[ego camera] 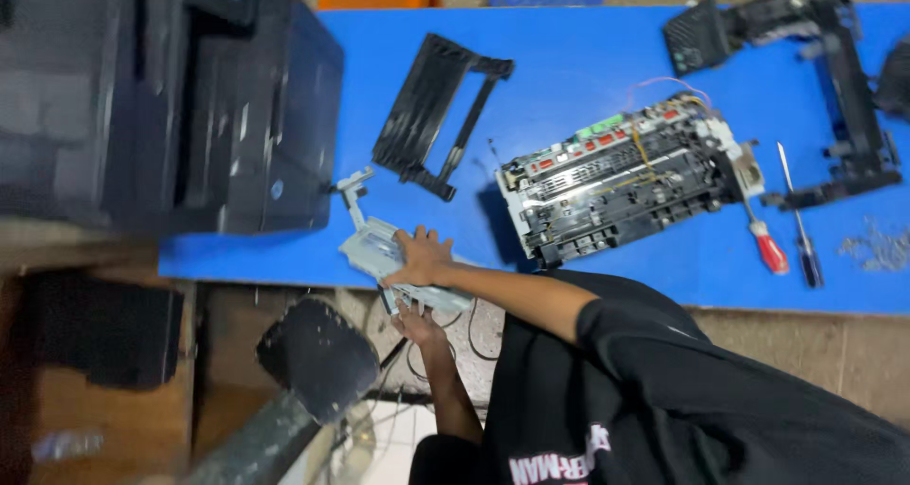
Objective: The person disassembles a printer on a blue workbench, removes the circuit board, and manipulates internal components and wires. They use a screwdriver to loosen screws and reposition parts within the printer chassis.
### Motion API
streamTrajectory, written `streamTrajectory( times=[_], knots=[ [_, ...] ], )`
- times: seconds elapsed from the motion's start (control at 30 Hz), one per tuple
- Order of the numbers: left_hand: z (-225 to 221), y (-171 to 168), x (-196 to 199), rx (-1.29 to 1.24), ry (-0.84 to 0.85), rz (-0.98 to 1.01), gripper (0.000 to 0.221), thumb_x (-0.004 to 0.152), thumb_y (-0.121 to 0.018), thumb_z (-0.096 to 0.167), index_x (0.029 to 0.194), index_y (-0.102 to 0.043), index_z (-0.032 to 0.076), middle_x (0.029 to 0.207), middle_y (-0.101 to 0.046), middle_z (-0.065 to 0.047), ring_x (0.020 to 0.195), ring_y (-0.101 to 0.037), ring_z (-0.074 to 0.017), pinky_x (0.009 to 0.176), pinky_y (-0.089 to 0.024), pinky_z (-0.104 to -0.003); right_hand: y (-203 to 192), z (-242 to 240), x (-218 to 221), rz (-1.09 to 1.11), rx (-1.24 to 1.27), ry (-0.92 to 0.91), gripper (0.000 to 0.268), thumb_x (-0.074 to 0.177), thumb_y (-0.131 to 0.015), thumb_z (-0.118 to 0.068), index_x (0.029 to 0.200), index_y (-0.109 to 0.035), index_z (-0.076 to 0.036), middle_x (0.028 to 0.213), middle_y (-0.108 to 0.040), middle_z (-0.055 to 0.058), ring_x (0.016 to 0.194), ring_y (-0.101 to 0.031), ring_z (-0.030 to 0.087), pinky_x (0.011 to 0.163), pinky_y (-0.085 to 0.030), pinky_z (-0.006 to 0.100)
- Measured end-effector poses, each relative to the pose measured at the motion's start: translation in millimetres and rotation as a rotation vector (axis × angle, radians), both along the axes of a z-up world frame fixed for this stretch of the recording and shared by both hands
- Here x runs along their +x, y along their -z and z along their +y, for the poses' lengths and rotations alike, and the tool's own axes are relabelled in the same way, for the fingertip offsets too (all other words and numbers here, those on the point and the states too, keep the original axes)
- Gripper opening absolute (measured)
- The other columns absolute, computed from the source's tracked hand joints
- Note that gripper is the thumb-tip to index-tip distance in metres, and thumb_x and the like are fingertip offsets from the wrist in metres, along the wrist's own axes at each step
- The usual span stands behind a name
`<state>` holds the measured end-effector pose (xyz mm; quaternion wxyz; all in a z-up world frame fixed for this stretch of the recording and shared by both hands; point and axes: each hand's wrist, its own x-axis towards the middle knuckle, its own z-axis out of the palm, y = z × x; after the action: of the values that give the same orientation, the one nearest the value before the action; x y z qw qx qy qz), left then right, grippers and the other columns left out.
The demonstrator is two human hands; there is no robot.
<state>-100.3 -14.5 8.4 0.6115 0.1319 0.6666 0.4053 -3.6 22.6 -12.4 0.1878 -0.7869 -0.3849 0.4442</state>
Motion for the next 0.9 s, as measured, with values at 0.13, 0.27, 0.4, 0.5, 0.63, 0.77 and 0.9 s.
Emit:
streamTrajectory(
  times=[0.13, 0.27, 0.4, 0.5, 0.63, 0.77, 0.9],
  knots=[
    [1.4, -14.4, 15.5, 0.105, 0.097, -0.219, 0.06, 0.101, -0.051, 0.038, 0.151, -0.041, 0.008, 0.15, -0.051, -0.018, 0.136, -0.05, -0.0394, 0.109, -0.045, -0.058, 36.0, 23.8, -5.3, 0.029, -0.118, 0.253, 0.106, 0.06, -0.087, -0.068, 0.142, -0.047, -0.015, 0.141, -0.041, 0.022, 0.135, -0.038, 0.044, 0.098, -0.037, 0.072],
    [6.0, -4.6, 11.4, 0.039, 0.159, -0.447, 0.065, 0.106, -0.04, 0.052, 0.155, -0.042, 0.009, 0.149, -0.055, -0.015, 0.136, -0.053, -0.0342, 0.105, -0.049, -0.049, 43.6, 24.5, -4.8, 0.038, -0.033, 0.298, 0.095, 0.067, -0.085, -0.051, 0.147, -0.045, -0.018, 0.144, -0.041, 0.02, 0.135, -0.041, 0.044, 0.1, -0.044, 0.063],
    [21.7, 29.3, 3.3, -0.058, 0.226, -0.082, 0.062, 0.104, -0.05, 0.041, 0.152, -0.042, 0.003, 0.147, -0.054, -0.021, 0.127, -0.061, -0.0349, 0.095, -0.056, -0.046, 2.9, 4.9, 6.0, 0.117, 0.176, 0.095, 0.093, 0.071, -0.087, -0.043, 0.148, -0.043, -0.015, 0.144, -0.039, 0.024, 0.132, -0.042, 0.045, 0.101, -0.043, 0.055],
    [22.8, 60.9, -20.7, 0.083, 0.383, -0.331, 0.062, 0.099, -0.046, 0.048, 0.143, -0.051, 0.005, 0.137, -0.056, -0.025, 0.104, -0.069, -0.0351, 0.077, -0.065, -0.042, -56.3, -61.9, 37.5, 0.363, 0.536, -0.346, 0.07, 0.084, -0.075, -0.034, 0.146, -0.051, -0.013, 0.124, -0.065, 0.013, 0.111, -0.067, 0.029, 0.09, -0.054, 0.042],
    [28.9, 90.5, -39.3, 0.205, 0.379, 0.431, 0.066, 0.09, -0.078, 0.014, 0.142, -0.042, -0.006, 0.134, -0.055, -0.03, 0.103, -0.064, -0.0343, 0.079, -0.057, -0.04, -129.7, -184.0, 130.4, 0.291, 0.746, -0.338, 0.04, 0.092, -0.076, -0.028, 0.125, -0.069, -0.006, 0.12, -0.073, 0.013, 0.112, -0.071, 0.03, 0.096, -0.056, 0.04],
    [28.9, 69.3, -25.6, 0.834, 0.384, 0.897, 0.086, 0.086, -0.084, 0.005, 0.15, -0.027, -0.002, 0.14, -0.044, -0.025, 0.124, -0.052, -0.0377, 0.101, -0.052, -0.044, -151.3, -271.6, 228.3, -0.271, 0.653, 0.22, 0.025, 0.088, -0.072, -0.016, 0.111, -0.075, -0.008, 0.099, -0.075, 0.009, 0.091, -0.073, 0.023, 0.081, -0.056, 0.037],
    [25.7, 17.4, 80.3, 1.155, 0.556, 0.634, 0.044, 0.091, -0.078, -0.001, 0.125, -0.052, 0.005, 0.136, -0.056, -0.013, 0.122, -0.056, -0.0306, 0.102, -0.047, -0.044, -123.4, -326.7, 316.2, -0.478, 0.604, 0.64, 0.024, 0.099, -0.069, -0.011, 0.121, -0.072, -0.003, 0.112, -0.075, 0.012, 0.1, -0.072, 0.02, 0.091, -0.056, 0.033]
  ],
)
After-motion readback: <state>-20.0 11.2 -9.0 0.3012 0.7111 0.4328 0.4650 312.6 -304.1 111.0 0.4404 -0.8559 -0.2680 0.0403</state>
